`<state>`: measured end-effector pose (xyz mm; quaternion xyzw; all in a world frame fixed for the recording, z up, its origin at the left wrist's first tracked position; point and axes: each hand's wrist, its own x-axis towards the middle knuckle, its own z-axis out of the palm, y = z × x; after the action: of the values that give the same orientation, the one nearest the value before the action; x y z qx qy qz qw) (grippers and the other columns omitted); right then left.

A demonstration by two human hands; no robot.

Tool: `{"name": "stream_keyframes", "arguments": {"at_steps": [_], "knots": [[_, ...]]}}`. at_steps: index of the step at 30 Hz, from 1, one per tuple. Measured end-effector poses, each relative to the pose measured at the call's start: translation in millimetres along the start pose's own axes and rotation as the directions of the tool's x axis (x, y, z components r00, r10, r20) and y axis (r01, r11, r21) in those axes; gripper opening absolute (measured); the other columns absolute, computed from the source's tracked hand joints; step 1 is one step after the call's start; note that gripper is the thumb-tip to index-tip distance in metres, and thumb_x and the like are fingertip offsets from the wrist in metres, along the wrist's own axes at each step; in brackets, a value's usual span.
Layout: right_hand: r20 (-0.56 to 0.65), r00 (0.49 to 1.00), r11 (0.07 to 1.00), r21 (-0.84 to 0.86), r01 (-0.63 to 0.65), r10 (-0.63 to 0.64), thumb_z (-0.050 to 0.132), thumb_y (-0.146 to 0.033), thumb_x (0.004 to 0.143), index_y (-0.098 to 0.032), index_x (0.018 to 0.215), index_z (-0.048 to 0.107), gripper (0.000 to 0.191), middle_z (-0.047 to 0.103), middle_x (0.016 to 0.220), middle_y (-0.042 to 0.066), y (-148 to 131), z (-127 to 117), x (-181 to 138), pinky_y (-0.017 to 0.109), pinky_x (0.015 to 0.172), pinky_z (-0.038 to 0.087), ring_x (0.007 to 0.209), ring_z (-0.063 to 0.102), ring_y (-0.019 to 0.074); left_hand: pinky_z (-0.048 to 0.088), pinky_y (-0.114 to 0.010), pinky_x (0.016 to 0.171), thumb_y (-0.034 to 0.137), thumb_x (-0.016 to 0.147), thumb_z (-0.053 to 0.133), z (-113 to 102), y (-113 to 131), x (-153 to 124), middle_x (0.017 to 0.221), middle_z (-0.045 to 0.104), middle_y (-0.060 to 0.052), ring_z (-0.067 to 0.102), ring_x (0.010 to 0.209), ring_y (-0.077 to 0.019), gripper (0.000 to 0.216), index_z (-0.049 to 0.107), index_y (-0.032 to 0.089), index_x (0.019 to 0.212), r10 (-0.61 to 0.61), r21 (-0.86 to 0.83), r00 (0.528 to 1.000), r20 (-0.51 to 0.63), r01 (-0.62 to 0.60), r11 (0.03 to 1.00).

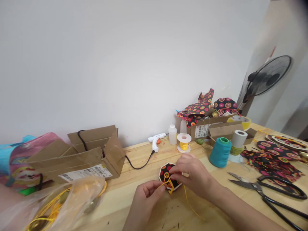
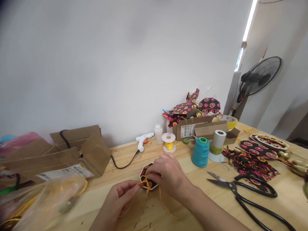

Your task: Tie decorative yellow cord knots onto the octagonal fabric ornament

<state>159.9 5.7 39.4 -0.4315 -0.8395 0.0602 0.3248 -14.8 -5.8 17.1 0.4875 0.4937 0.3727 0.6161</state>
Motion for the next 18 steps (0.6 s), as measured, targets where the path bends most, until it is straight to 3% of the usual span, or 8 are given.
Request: {"name": "stream_keyframes", "arguments": {"at_steps": [5, 11, 15, 18], "knots": [[-0.013, 1.000, 0.999, -0.029, 0.016, -0.016, 0.049, -0.024, 0.077, -0.021, 0.073, 0.062, 0.014, 0.060, 0.063, 0.002, 2, -3, 0, 0.028, 0.063, 0.028, 0.063, 0.046, 0.0138, 0.015, -0.017, 0.032, 0.034, 0.057, 0.065, 1, 3, -2, 0.028, 0.032, 0.011, 0.017, 0.029, -0.0022, 0.025, 0.068, 0.013, 0.070, -0.003, 0.006, 1.000, -0.017, 0.003, 1.000], [-0.111, 0.992, 0.996, 0.063, -0.057, 0.063, 0.046, -0.021, 0.078, -0.018, 0.070, 0.055, 0.013, 0.056, 0.067, 0.002, -1, -4, -1, 0.028, 0.064, 0.032, 0.067, 0.046, 0.0144, 0.019, -0.016, 0.035, 0.036, 0.057, 0.065, -4, -8, 5, 0.036, 0.046, 0.006, 0.026, 0.031, -0.0030, 0.029, 0.066, 0.012, 0.073, 0.021, -0.003, 0.999, -0.045, -0.021, 1.000], [-0.082, 0.979, 0.944, 0.293, -0.154, 0.186, 0.044, -0.022, 0.078, -0.017, 0.071, 0.052, 0.012, 0.055, 0.070, 0.002, -4, -1, -1, 0.026, 0.062, 0.036, 0.067, 0.047, 0.0135, 0.031, -0.018, 0.045, 0.035, 0.057, 0.065, -5, -12, 7, 0.050, 0.058, 0.001, 0.044, 0.043, -0.0074, 0.028, 0.066, 0.013, 0.075, 0.028, -0.060, 0.999, -0.030, -0.030, 0.998], [0.005, 0.950, 0.772, 0.581, -0.258, 0.313, 0.044, -0.026, 0.078, -0.015, 0.073, 0.051, 0.014, 0.055, 0.069, 0.002, -8, 4, -1, 0.025, 0.060, 0.039, 0.065, 0.050, 0.0122, 0.036, -0.019, 0.052, 0.033, 0.058, 0.065, -2, -8, 4, 0.059, 0.063, -0.002, 0.051, 0.054, -0.0112, 0.027, 0.066, 0.013, 0.077, 0.022, -0.073, 0.999, -0.023, -0.024, 0.997]]}}
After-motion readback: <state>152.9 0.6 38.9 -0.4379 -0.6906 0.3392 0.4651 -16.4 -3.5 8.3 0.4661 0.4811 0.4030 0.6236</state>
